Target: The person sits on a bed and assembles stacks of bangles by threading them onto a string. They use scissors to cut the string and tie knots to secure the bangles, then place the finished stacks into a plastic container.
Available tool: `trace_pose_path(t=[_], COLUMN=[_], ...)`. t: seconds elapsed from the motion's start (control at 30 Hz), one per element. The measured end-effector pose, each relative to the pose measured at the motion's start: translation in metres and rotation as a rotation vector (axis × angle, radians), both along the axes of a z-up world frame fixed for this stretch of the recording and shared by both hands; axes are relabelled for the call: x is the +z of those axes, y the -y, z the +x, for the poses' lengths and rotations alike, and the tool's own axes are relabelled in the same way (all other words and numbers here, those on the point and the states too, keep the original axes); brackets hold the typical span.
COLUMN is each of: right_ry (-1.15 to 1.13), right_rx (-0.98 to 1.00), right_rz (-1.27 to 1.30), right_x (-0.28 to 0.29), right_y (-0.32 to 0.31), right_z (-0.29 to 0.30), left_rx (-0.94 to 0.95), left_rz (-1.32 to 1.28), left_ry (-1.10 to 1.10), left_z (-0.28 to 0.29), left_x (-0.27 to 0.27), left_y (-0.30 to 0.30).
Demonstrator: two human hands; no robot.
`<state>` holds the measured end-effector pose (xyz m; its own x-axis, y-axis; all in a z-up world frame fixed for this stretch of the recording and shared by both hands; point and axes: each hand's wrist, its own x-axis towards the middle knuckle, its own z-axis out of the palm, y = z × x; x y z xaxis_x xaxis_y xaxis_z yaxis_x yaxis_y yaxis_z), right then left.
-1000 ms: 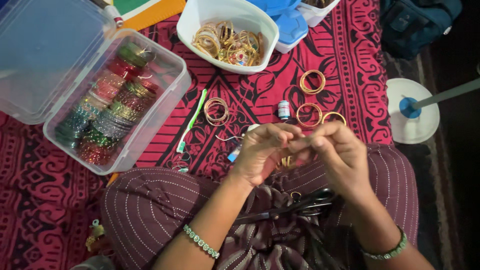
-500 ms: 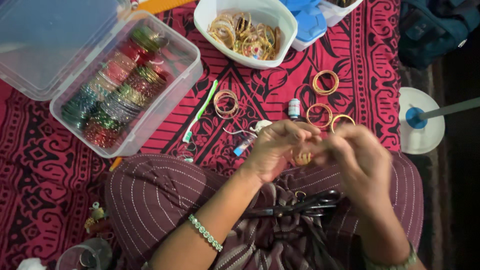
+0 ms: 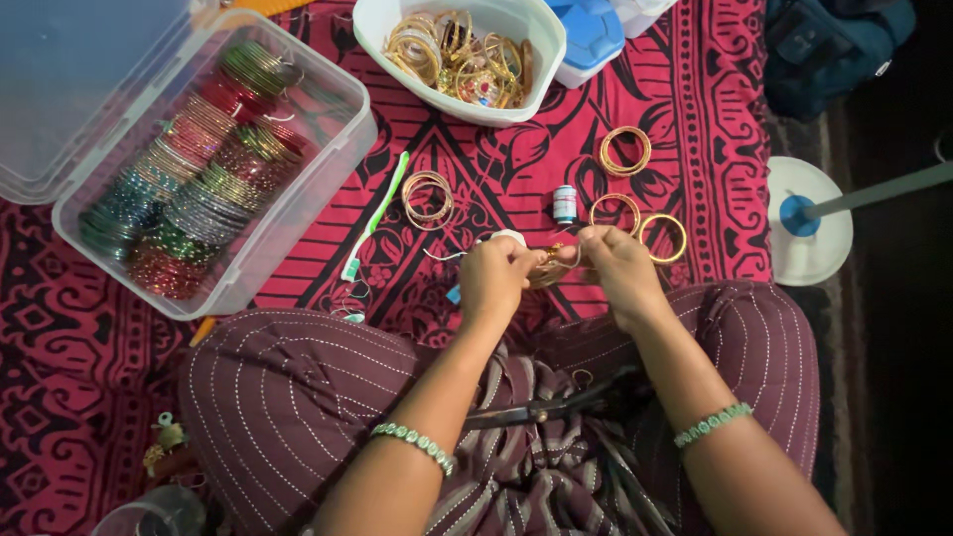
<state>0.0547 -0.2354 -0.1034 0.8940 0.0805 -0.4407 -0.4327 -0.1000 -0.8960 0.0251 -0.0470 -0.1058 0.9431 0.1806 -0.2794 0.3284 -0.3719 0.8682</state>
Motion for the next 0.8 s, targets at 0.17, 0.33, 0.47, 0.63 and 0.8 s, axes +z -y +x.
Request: trace_pose_path(t=[0.17,0.33,0.47,0.63,0.8], right_ry=[-0.034,-0.169,-0.167,-0.169,0.029], right_rx=[-0.103,-0.151,-0.175,-0.187,0.107], right_rz=[0.094,0.272,0.471,0.341,-0.138], right_x=[-0.017,-0.028,-0.037,-0.041,-0.013], right_y=[0.007,0.010,0.010,0.014,0.021], right_z=[0.005,0.008,0.012,0.012,0.007], left_rx=[-0.099,-0.238,-0.414,-0.551,-0.605], left_rz=[0.092,0.081,0.040,0.022,-0.002], left_ry=[0.331,0.240,0.177,0.102,0.191], left_z=[0.006,0.031,0.051,0.044,0.044], left_x=[-0.025,-0.042,-0.039,-0.029,-0.032], left_y=[0.004,0.004,0.006,0.008,-0.006])
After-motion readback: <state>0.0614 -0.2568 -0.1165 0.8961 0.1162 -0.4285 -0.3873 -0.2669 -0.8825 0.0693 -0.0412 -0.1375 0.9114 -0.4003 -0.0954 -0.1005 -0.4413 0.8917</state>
